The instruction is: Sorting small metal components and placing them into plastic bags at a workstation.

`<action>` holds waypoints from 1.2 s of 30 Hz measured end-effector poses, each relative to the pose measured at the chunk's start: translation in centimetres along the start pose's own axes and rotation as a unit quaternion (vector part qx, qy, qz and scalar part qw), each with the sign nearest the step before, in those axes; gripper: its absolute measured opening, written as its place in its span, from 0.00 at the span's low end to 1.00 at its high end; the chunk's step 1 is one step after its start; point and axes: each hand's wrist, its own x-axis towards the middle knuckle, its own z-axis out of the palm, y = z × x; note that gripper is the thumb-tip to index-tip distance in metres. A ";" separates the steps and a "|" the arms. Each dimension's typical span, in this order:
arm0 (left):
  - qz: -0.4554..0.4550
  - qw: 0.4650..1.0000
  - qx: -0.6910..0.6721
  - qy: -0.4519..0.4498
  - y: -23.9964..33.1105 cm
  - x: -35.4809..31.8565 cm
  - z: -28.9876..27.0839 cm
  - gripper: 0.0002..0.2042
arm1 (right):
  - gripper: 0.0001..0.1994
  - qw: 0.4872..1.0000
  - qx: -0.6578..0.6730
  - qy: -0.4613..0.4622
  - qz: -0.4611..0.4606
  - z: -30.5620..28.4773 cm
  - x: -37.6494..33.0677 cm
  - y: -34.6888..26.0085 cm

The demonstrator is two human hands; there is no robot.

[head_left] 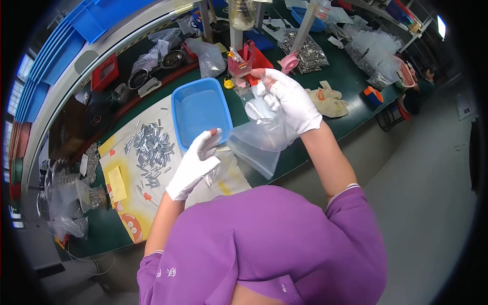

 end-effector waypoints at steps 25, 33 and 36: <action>-0.094 0.934 -0.277 0.207 -1.7 -12.6 -1.3 0.12 | 0.18 0.983 0.134 0.027 0.126 12.9 8.0 15.9; -0.089 0.847 -0.216 0.478 -3.8 -17.8 -11.0 0.14 | 0.24 0.977 0.024 0.002 0.210 20.5 10.3 25.6; 0.000 0.781 -0.360 0.511 -5.3 -21.5 -20.4 0.12 | 0.27 0.949 -0.018 -0.053 0.309 22.3 9.6 28.5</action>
